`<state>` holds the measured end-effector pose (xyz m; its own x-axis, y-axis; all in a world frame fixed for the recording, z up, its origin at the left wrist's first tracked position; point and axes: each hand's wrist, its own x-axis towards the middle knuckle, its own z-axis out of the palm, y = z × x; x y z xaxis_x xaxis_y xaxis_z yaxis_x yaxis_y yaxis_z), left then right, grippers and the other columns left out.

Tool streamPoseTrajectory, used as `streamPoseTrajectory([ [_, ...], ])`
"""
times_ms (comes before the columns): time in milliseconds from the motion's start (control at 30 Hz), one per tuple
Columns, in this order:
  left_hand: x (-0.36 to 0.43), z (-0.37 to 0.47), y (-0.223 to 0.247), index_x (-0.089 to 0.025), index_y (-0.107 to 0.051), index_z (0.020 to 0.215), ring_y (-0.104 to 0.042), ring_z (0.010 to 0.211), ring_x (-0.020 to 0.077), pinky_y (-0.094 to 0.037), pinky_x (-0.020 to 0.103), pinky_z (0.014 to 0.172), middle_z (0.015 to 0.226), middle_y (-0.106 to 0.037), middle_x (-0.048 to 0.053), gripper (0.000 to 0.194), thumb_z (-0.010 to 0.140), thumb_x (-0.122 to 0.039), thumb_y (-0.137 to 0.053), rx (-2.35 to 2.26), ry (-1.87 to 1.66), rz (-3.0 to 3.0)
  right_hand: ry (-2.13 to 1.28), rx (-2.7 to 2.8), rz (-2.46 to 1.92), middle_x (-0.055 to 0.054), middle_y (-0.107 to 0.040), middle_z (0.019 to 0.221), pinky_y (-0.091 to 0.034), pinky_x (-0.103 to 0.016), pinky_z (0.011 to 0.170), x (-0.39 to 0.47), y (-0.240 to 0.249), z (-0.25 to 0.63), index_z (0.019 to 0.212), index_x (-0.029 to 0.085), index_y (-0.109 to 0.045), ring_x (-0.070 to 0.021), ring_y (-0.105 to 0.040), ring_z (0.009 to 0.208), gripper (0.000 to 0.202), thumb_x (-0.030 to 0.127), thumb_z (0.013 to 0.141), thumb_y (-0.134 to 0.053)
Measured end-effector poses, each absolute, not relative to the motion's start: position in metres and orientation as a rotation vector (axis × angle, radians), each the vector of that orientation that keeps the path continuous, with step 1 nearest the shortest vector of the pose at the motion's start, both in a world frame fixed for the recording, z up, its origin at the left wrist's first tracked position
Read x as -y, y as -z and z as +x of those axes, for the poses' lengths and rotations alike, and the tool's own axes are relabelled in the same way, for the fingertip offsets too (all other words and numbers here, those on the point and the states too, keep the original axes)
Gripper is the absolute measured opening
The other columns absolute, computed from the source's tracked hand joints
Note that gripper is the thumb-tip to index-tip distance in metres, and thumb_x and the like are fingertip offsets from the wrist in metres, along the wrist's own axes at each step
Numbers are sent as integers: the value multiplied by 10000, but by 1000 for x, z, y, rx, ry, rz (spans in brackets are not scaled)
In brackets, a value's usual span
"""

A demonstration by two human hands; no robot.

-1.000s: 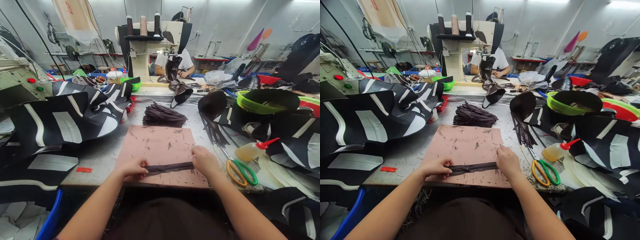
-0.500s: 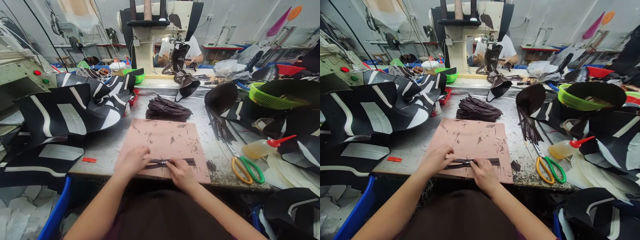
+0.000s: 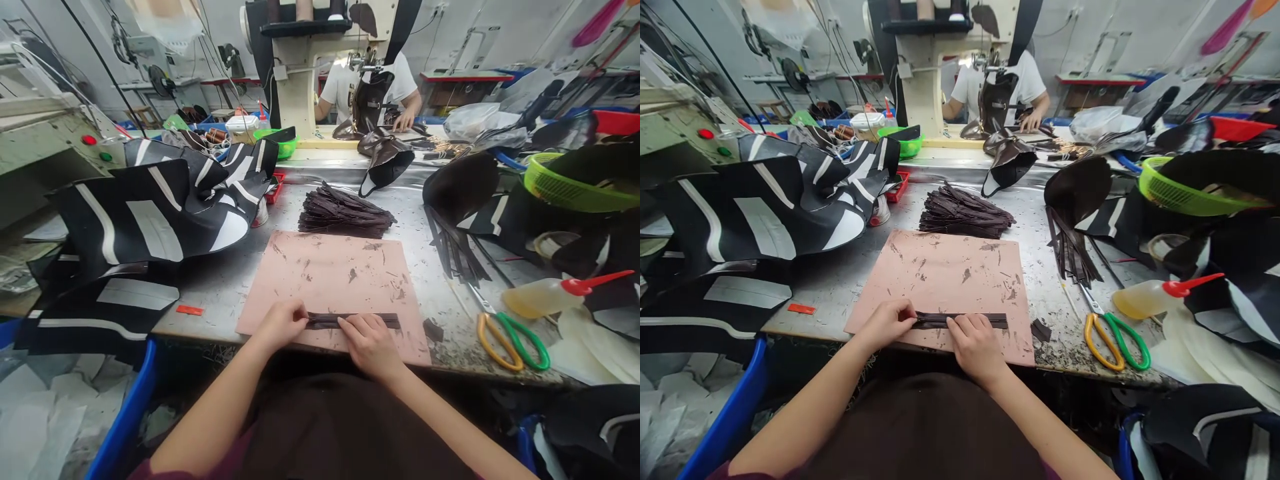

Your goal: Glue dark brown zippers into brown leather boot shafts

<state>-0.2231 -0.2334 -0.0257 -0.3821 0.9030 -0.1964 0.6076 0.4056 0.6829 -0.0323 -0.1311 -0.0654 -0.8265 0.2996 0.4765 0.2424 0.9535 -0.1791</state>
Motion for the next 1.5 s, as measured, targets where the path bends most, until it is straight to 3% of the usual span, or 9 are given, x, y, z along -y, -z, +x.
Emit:
streamPoseTrajectory([
  [267,267,-250,37,-164,-583,665,-545,615,114,-435,220,595,661,-609,-15,66,673,-229,-571,-2118,-781,1026,-102,2592,-325,-81,-632,865,-371,-328,762,133,68,-28,1003,134,-620,-198,-508,820,320,72,785,-393],
  [500,264,-236,39,-167,-603,706,-555,647,107,-428,200,609,685,-619,-16,49,689,-180,-559,-2149,-801,1051,-28,2570,-363,-106,-628,951,-408,-368,792,133,69,-27,1058,140,-609,-234,-517,876,354,116,770,-405],
  [733,279,-252,18,-215,-610,705,-559,631,109,-417,193,595,661,-615,-54,118,623,-131,-598,-2385,-730,1057,26,2481,-172,-95,-638,884,-439,-337,747,128,73,-26,1123,175,-562,-214,-559,788,358,178,806,-396],
  [867,317,-317,-23,-199,-578,771,-564,840,194,-418,292,762,850,-618,31,69,735,-220,-524,-2874,-792,719,78,2432,-179,-105,-621,936,-440,-342,756,129,77,-22,1146,151,-521,-224,-582,824,351,196,828,-379],
  [1000,365,-400,-69,-134,-477,1049,-373,1182,296,-291,426,961,1211,-451,168,265,819,-258,-428,-3245,-914,143,137,2398,-209,-118,-600,957,-441,-349,722,131,77,-20,1157,143,-504,-231,-584,819,359,187,830,-363],
  [1100,387,-447,-91,-89,-509,1004,-467,1095,291,-339,454,927,1103,-528,176,293,812,-310,-492,-3139,-975,-78,151,2388,-194,-127,-583,978,-443,-345,699,134,74,-21,1083,146,-547,-228,-581,806,313,195,827,-375],
  [1267,397,-472,-112,-103,-569,788,-593,808,193,-461,389,781,784,-615,52,180,719,-261,-618,-2836,-1178,-22,103,2362,-156,-120,-562,1012,-460,-327,693,142,61,-28,1000,170,-572,-215,-568,834,259,173,820,-386],
  [1367,387,-460,-130,-119,-571,747,-611,676,203,-495,347,668,664,-619,32,201,575,-185,-652,-2611,-1382,201,6,2339,-122,-108,-565,1021,-470,-341,748,148,41,-47,1086,190,-536,-219,-560,884,323,118,795,-417],
  [1500,356,-408,-147,-148,-572,836,-619,690,186,-510,307,644,720,-642,4,349,496,-196,-635,-2304,-1594,507,-182,2301,52,-127,-541,1125,-468,-368,824,168,1,-101,1283,187,-366,-229,-528,998,511,108,786,-456],
])
